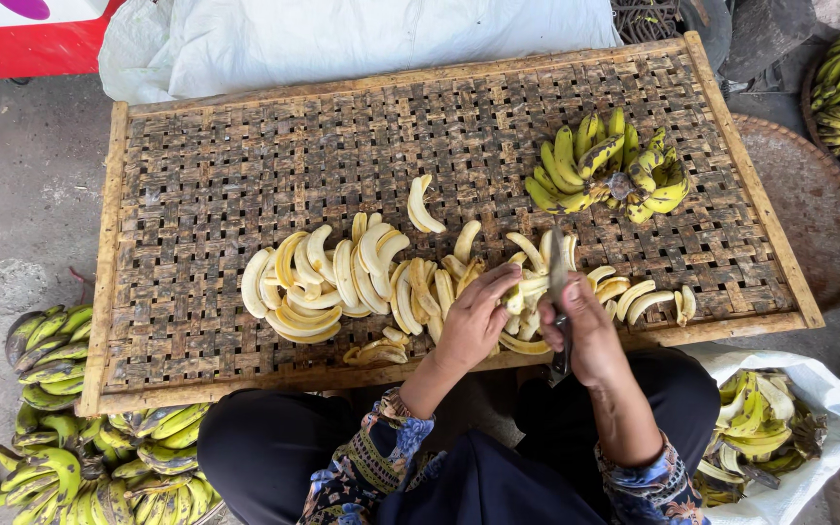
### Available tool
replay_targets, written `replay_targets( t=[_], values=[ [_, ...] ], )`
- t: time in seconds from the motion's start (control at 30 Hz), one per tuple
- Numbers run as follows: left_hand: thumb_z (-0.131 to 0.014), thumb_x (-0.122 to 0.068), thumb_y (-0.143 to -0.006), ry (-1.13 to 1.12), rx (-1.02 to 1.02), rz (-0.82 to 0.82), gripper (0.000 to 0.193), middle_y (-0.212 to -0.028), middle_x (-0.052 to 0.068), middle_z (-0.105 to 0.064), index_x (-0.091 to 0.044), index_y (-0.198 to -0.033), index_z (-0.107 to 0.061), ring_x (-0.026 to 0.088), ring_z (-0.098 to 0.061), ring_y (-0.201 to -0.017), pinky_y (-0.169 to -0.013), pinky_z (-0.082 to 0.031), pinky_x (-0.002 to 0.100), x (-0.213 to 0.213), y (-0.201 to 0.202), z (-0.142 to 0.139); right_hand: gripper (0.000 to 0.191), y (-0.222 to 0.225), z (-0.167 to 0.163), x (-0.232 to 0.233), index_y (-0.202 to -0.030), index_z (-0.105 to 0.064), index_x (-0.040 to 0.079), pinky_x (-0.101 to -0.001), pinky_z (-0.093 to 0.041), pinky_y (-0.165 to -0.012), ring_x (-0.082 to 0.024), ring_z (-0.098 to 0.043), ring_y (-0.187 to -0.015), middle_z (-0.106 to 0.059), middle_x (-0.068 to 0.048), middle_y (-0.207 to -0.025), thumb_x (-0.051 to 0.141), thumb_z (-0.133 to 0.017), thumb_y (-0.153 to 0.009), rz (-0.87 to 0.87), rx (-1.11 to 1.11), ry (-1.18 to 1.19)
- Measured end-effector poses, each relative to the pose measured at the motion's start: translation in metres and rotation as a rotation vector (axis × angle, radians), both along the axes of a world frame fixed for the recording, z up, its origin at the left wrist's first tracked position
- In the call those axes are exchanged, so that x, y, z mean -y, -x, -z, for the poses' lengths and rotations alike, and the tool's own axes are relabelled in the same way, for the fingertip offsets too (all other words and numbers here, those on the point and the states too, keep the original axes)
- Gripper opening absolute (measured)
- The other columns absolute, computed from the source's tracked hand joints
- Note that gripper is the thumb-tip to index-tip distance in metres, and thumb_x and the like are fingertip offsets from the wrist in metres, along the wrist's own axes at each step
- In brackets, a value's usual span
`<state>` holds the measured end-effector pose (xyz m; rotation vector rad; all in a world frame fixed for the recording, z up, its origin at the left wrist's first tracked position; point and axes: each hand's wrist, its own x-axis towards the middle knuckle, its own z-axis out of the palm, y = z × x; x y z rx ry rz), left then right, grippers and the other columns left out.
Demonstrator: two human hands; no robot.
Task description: The person sits on the ground and peels green bananas one at a time with a small knife, rotating each banana in hand to remove the peel. Peeled bananas are placed on a woven bamboo tray and peels are dropped into a sack beside them.
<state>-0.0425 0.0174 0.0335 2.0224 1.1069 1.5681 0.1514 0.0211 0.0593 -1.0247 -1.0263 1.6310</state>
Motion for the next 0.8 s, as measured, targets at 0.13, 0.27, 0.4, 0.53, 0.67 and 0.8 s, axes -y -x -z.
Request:
replay_targets(
  t=[0.13,0.27,0.4,0.53,0.67,0.8],
  values=[
    [-0.059,0.002,-0.103,0.081,0.502,0.145,0.043,-0.151,0.012,-0.055,-0.011,-0.143,-0.052,0.030,-0.056,-0.137,-0.106,-0.060,0.037,-0.006,-0.005,0.008,0.047,-0.025,0.000,-0.003,-0.105,-0.049,0.009,-0.0257,-0.034,-0.045,-0.010,-0.045,-0.055,-0.055,-0.001,-0.080,0.056,-0.056,-0.104,0.095,-0.172,0.003],
    [-0.050,-0.010,-0.108,0.283,1.036,0.139,0.043,-0.154,0.008,-0.051,-0.015,-0.150,-0.042,0.026,-0.057,-0.134,-0.107,-0.058,0.039,-0.017,0.014,0.000,0.043,-0.059,-0.001,0.010,-0.108,-0.049,0.019,-0.0269,-0.036,-0.048,-0.011,-0.046,-0.057,-0.054,0.000,-0.079,0.058,-0.063,-0.096,0.304,-0.168,-0.048],
    [-0.043,-0.032,-0.103,0.543,1.344,-0.019,0.046,-0.150,-0.002,-0.052,-0.030,-0.149,-0.035,0.020,-0.053,-0.133,-0.099,-0.054,0.038,-0.033,0.038,-0.010,0.053,-0.121,0.001,0.043,-0.115,-0.055,0.010,-0.0298,-0.037,-0.057,-0.015,-0.046,-0.064,-0.056,-0.003,-0.087,0.061,-0.062,-0.106,0.583,-0.118,-0.165],
    [-0.040,-0.043,-0.105,0.709,1.578,0.063,0.042,-0.143,0.004,-0.059,-0.028,-0.144,-0.041,0.026,-0.058,-0.126,-0.102,-0.050,0.041,-0.033,0.040,0.001,0.068,-0.208,0.016,0.074,-0.134,-0.056,0.002,-0.0311,-0.037,-0.046,-0.015,-0.049,-0.056,-0.059,-0.008,-0.081,0.066,-0.046,-0.116,1.017,0.482,-0.371],
    [-0.033,-0.050,-0.108,0.842,1.554,0.128,0.044,-0.143,0.008,-0.062,-0.016,-0.133,-0.044,0.028,-0.061,-0.120,-0.099,-0.051,0.043,-0.028,0.015,0.022,0.067,-0.266,0.054,0.077,-0.131,-0.055,-0.005,-0.0332,-0.048,-0.059,-0.019,-0.061,-0.068,-0.063,-0.012,-0.090,0.052,-0.022,-0.120,1.129,1.145,-0.437],
    [-0.025,-0.052,-0.105,1.010,1.533,0.215,0.048,-0.137,0.008,-0.063,-0.016,-0.126,-0.049,0.027,-0.064,-0.117,-0.093,-0.056,0.041,-0.015,-0.019,0.032,0.082,-0.248,0.106,0.101,-0.129,-0.063,-0.004,-0.0549,-0.057,-0.073,-0.045,-0.069,-0.095,-0.067,-0.029,-0.111,0.064,-0.017,-0.121,0.861,1.651,0.209]
  ],
)
